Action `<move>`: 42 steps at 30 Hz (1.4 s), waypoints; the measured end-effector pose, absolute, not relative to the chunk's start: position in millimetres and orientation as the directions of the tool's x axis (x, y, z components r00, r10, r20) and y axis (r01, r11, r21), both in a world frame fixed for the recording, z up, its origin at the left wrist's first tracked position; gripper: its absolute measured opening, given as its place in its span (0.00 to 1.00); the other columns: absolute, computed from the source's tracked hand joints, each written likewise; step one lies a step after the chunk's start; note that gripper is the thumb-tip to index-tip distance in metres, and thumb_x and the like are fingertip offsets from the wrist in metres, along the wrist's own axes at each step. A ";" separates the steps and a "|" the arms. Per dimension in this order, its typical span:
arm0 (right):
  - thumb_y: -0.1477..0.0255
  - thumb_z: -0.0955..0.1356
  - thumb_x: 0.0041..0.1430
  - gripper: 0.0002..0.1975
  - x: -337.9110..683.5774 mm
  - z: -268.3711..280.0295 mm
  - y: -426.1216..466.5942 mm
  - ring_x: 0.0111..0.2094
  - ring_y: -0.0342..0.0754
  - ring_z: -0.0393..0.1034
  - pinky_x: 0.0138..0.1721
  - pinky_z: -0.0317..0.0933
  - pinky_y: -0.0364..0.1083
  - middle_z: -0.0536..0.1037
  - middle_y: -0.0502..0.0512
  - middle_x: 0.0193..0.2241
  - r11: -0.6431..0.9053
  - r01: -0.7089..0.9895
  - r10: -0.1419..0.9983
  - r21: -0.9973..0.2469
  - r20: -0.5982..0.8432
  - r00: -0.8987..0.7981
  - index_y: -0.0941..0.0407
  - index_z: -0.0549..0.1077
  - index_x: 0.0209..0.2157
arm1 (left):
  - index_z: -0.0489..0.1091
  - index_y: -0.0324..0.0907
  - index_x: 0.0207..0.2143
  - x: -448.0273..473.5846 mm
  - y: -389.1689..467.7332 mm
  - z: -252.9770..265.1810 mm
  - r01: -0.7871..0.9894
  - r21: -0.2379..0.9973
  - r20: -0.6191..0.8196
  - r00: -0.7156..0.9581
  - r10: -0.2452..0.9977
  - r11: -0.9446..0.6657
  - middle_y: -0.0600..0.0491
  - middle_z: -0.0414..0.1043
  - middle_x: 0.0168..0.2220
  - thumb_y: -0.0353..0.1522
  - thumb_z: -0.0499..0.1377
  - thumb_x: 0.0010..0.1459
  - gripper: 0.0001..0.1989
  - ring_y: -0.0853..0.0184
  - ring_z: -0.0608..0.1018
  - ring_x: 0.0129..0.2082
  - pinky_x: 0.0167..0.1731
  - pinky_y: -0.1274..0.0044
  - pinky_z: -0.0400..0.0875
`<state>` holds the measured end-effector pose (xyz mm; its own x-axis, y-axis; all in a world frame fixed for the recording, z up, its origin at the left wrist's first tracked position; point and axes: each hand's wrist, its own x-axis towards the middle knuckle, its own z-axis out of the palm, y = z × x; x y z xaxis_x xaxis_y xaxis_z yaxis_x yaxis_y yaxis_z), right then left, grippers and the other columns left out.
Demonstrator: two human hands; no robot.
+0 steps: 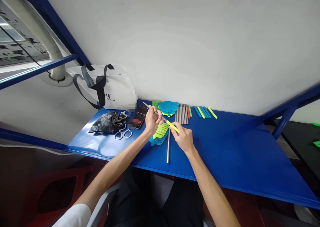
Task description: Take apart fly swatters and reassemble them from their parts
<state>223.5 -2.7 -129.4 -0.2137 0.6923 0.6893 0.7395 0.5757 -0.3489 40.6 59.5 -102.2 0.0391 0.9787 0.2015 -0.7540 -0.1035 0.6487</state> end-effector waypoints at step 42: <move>0.53 0.66 0.75 0.21 231.3 -114.5 -0.4 0.22 0.44 0.66 0.28 0.56 0.43 0.74 0.46 0.22 0.387 0.645 0.910 -0.659 0.388 -0.149 0.51 0.71 0.31 | 0.75 0.44 0.48 42.1 53.2 -112.5 -0.152 0.980 0.176 0.344 0.922 -0.130 0.58 0.69 0.25 0.57 0.62 0.68 0.26 0.71 0.64 0.19 0.22 0.79 0.55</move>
<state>231.3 -0.4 -114.5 -0.1490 0.9096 0.3878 0.6452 0.3866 -0.6589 42.1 53.2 -112.5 0.3444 0.9222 0.1756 -0.1516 -0.1299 0.9799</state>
